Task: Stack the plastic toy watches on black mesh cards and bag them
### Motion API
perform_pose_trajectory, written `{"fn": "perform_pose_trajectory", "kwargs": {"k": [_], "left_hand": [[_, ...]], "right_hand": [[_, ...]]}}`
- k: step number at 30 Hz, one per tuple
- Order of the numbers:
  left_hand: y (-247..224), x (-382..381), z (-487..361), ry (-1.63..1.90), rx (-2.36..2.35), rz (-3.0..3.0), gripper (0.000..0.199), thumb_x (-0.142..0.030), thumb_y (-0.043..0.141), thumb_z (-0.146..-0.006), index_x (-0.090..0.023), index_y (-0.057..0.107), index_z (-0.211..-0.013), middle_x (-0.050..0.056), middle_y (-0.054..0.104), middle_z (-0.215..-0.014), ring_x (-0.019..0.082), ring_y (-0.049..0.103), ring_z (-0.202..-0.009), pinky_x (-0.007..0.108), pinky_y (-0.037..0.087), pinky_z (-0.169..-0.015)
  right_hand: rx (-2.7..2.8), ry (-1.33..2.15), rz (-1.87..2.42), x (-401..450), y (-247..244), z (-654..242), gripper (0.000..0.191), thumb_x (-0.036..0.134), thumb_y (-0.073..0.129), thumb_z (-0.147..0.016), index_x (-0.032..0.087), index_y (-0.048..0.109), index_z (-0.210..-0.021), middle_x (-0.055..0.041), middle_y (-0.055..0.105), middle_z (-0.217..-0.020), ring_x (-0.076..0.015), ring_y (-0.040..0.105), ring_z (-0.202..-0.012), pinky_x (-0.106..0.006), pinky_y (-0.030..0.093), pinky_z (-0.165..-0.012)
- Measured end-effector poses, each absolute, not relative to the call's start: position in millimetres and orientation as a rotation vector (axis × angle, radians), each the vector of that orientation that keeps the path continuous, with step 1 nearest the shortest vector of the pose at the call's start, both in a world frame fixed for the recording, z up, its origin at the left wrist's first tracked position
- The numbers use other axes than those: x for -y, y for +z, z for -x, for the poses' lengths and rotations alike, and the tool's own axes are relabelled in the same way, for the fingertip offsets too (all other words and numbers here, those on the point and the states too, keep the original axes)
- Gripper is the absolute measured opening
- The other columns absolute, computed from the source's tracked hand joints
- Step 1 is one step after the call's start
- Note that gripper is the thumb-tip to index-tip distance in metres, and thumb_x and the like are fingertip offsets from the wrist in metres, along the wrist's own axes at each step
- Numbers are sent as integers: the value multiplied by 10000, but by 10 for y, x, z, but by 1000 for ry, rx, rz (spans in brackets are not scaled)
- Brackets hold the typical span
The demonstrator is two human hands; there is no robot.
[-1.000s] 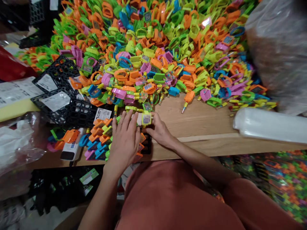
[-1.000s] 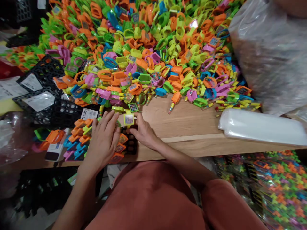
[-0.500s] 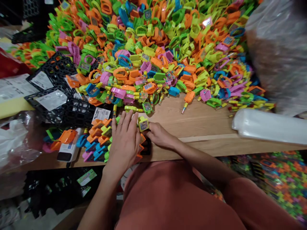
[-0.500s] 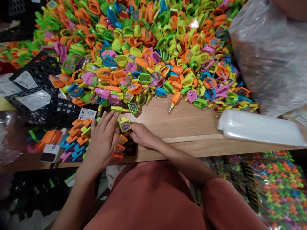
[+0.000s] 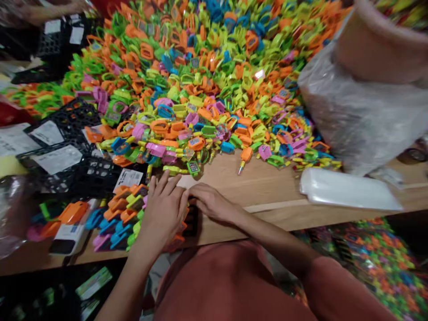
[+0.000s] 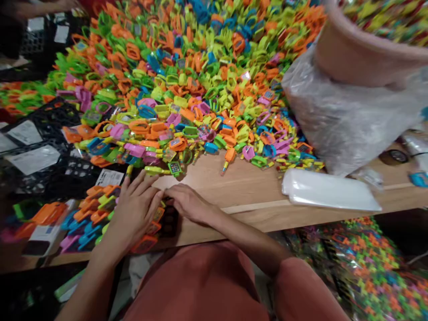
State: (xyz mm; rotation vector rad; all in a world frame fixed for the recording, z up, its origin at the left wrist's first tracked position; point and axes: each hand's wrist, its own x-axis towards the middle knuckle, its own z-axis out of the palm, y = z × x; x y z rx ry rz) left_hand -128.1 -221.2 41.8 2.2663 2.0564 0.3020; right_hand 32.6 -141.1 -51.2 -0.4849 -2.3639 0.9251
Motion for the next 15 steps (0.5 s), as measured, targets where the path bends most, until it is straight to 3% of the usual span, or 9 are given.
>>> {"fn": "perform_pose_trajectory", "kwargs": {"k": [4,8,11,15], "left_hand": [[383,2246,1336,369,-1997,-2284,492,-366,334,-1079,-142,758,-974,142,697,-1343,402,487,-1428,706,297,-1218],[367,2249,1348,404,-2007,-2239,477,-340,325,-1083,-140,755,-1033,125,733,-1261,378,522,-1394,688,276,-1234],[356,2248,1340,456,-2019,-2196,437,-291,317,-1077,-119,683,-1241,134,700,-1320,342,517,-1398,664,262,-1248],[375,2255,1327,474,-2031,-2144,457,-234,314,-1055,-102,523,-1439,162,580,-1479,295,500,-1415,618,228,-1276]], "right_hand": [[2225,585,1178,1006,-302,-910,202,232,523,-1039,171,704,-1103,-132,725,-1076,-255,653,-1029,-375,495,-928],[2238,423,1707,790,-354,-1405,149,321,659,-949,175,685,-966,-144,701,-999,-300,648,-927,-372,479,-774],[2096,662,1642,869,-479,-1440,204,279,666,-894,170,626,-1062,-83,685,-898,-243,629,-785,-325,455,-697],[1867,1205,1221,1151,-561,-1029,308,279,617,-891,168,596,-1177,-18,655,-853,-175,595,-711,-276,466,-666]]}}
